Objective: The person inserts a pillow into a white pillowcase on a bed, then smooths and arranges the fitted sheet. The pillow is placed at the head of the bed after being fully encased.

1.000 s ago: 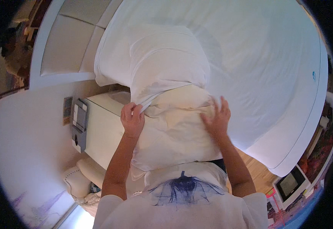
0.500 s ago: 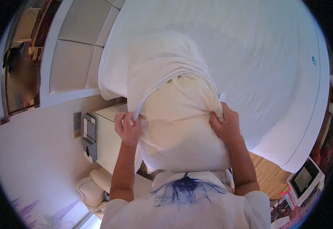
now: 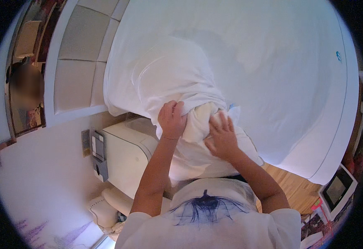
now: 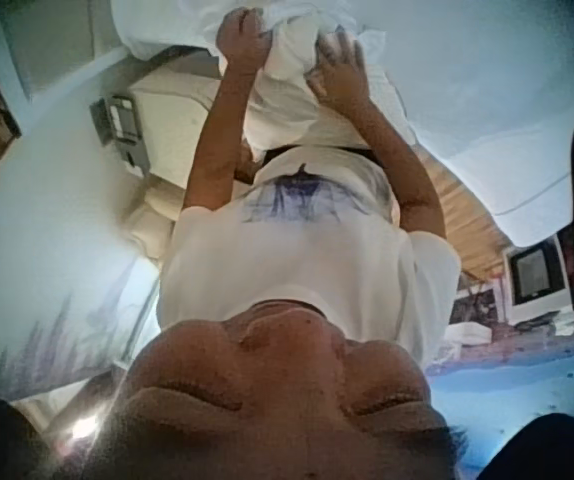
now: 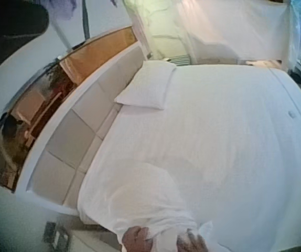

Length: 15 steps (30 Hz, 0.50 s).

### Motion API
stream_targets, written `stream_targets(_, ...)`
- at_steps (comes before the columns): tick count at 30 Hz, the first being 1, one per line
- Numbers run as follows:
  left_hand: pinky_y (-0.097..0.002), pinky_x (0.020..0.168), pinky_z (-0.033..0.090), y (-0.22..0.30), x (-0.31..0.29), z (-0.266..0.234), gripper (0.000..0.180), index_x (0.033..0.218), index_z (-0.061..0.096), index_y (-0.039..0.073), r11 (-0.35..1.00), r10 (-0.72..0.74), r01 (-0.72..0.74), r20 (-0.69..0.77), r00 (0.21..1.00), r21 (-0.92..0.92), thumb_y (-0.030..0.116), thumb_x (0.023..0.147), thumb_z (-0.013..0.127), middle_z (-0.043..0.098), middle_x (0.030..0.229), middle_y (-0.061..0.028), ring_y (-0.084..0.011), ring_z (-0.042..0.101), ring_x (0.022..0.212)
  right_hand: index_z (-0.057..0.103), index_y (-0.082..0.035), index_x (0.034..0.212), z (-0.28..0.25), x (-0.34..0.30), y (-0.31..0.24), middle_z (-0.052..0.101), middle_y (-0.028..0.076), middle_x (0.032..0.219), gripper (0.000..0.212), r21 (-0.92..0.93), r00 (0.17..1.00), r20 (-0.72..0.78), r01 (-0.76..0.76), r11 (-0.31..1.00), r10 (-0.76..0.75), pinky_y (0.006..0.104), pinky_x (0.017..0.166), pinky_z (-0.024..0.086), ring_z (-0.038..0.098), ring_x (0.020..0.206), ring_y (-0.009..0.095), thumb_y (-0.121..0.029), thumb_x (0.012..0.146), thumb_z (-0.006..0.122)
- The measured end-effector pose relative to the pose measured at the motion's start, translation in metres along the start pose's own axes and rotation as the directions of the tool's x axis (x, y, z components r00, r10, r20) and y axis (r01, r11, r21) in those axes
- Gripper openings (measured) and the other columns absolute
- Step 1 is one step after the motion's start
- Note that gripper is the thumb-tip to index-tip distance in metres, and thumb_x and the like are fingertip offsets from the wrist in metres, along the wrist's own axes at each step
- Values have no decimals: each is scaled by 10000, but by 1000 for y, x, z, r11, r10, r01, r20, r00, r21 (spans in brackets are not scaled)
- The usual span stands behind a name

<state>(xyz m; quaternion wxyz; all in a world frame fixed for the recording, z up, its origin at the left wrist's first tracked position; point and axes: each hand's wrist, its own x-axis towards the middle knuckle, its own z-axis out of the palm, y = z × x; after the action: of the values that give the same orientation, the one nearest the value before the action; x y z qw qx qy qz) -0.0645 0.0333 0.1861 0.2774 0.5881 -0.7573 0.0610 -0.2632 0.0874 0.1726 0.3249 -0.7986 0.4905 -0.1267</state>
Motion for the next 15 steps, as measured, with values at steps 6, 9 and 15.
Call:
stream_targets(6,-403,601,474,49,-11,13,399,927,610,124,992,123,-109,244,962,-71,126,532,670,589,800,-70,-279,575,698,568,9,1088,33,4,5,497,157,1230,480,-24,996,-26,89,996,-89,522,1079,106,290,1277,366,-346,766,555)
stream_targets(9,-338,519,438,74,-29,-6,323,917,600,106,969,241,-219,228,943,-117,73,597,619,537,721,-27,-205,551,639,601,-25,996,30,2,20,569,156,1092,379,26,981,-182,77,997,-71,495,1032,238,444,1145,341,-269,707,607)
stream_targets(15,-327,510,429,90,-50,-25,294,881,583,100,986,154,-130,258,954,-106,36,596,620,499,684,-23,-195,531,608,567,-63,808,21,-2,39,579,136,906,265,174,932,4,-357,918,362,430,736,461,575,893,290,-265,662,658)
